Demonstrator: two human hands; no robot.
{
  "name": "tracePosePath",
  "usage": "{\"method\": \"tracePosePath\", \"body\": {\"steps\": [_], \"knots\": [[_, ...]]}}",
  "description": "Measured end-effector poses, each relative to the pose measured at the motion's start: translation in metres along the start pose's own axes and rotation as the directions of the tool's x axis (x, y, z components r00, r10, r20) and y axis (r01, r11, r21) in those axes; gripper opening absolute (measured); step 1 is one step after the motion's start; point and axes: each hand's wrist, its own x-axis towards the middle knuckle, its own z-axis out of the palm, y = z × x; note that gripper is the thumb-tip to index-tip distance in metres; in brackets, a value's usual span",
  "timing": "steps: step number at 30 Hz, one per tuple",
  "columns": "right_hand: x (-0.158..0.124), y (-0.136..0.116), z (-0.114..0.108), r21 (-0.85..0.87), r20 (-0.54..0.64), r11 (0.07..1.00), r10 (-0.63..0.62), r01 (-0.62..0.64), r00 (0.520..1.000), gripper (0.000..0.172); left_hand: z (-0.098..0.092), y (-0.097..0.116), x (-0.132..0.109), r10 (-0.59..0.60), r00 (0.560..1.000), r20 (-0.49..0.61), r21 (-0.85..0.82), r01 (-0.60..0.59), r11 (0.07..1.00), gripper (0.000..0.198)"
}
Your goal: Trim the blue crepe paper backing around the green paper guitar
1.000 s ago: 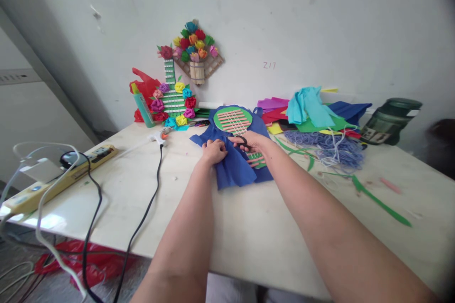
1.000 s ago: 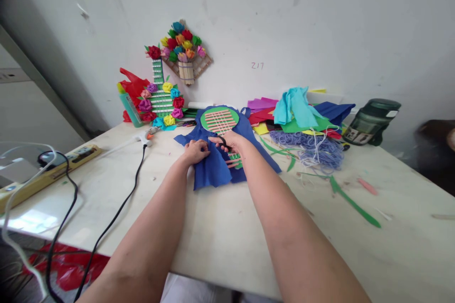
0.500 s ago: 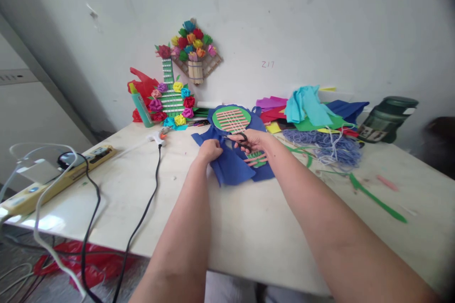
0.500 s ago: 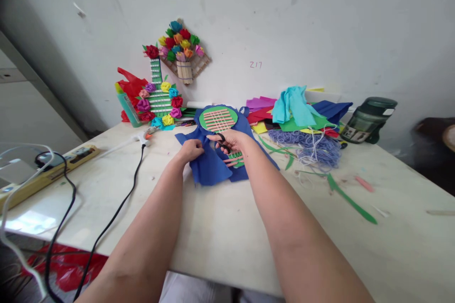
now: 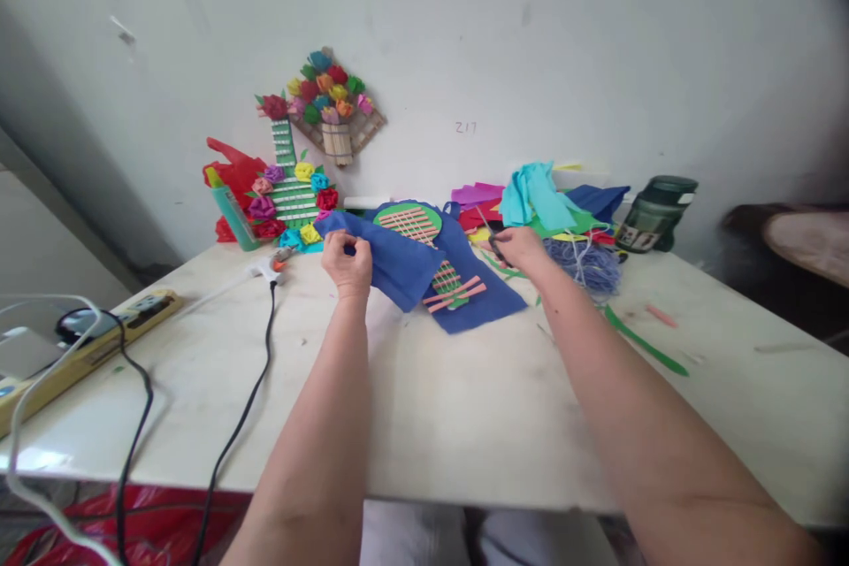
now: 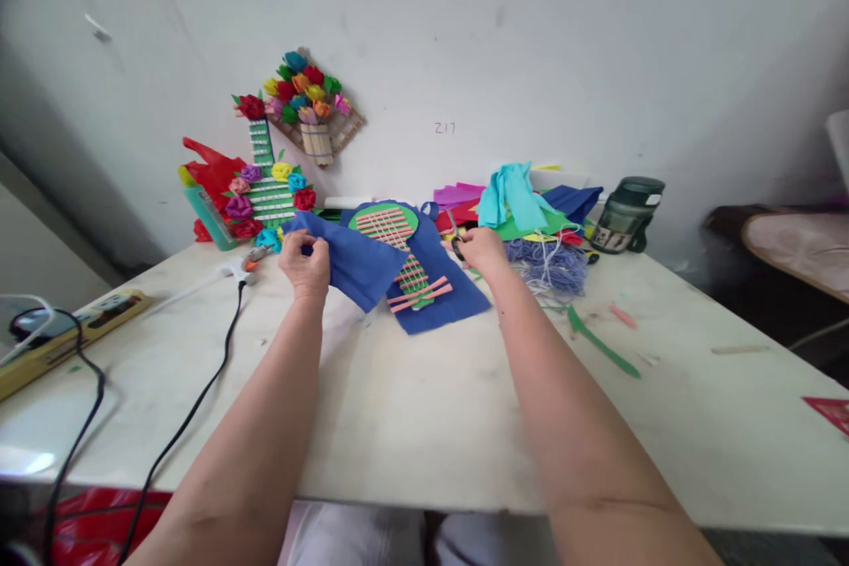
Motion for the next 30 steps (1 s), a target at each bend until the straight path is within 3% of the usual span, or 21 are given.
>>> {"method": "tracePosePath", "body": {"steps": [2, 5, 9, 14, 17, 19, 20, 22, 25, 27, 30], "knots": [[-0.003, 0.017, -0.006, -0.317, -0.104, 0.948, -0.016, -0.017, 0.994, 0.035, 0.007, 0.001, 0.001, -0.126, 0.992, 0.012, -0.152, 0.126, 0.98, 0.013], [-0.012, 0.032, -0.005, -0.544, -0.142, 0.834, 0.024, -0.098, 0.99, 0.034, 0.016, 0.002, -0.002, -0.258, 0.959, 0.114, -0.369, 0.282, 0.886, 0.02], [-0.021, 0.039, 0.004, -0.607, -0.121, 0.787, 0.049, -0.113, 0.992, 0.036, 0.022, 0.01, -0.01, -0.27, 0.92, 0.284, -0.531, 0.386, 0.754, 0.039], [-0.022, 0.037, 0.003, -0.601, -0.081, 0.792, 0.068, -0.103, 0.994, 0.035, 0.029, 0.03, -0.027, -0.178, 0.868, 0.464, -0.589, 0.452, 0.67, 0.048], [-0.025, 0.028, -0.001, -0.414, -0.093, 0.91, -0.022, -0.018, 0.995, 0.034, 0.035, 0.046, -0.039, -0.096, 0.815, 0.572, -0.538, 0.46, 0.706, 0.051], [-0.031, 0.019, -0.003, -0.108, -0.076, 0.977, -0.194, 0.185, 0.978, 0.047, 0.038, 0.057, -0.046, -0.041, 0.763, 0.645, -0.498, 0.461, 0.734, 0.053], [-0.034, 0.014, -0.003, 0.07, -0.044, 0.955, -0.285, 0.287, 0.958, 0.055, 0.04, 0.063, -0.05, -0.012, 0.735, 0.678, -0.489, 0.463, 0.739, 0.055], [-0.041, 0.007, -0.003, 0.337, 0.043, 0.863, -0.413, 0.376, 0.91, 0.073, 0.042, 0.074, -0.056, 0.056, 0.673, 0.738, -0.492, 0.479, 0.727, 0.058], [-0.047, 0.001, -0.001, 0.498, 0.12, 0.781, -0.492, 0.377, 0.862, 0.089, 0.045, 0.089, -0.06, 0.171, 0.58, 0.796, -0.521, 0.514, 0.681, 0.06], [-0.045, 0.003, 0.0, 0.529, 0.106, 0.753, -0.516, 0.391, 0.85, 0.082, 0.048, 0.098, -0.06, 0.248, 0.553, 0.795, -0.558, 0.508, 0.656, 0.058], [-0.037, 0.009, 0.003, 0.543, -0.019, 0.745, -0.45, 0.388, 0.893, 0.049, 0.052, 0.111, -0.056, 0.355, 0.532, 0.768, -0.612, 0.45, 0.65, 0.054]]}}
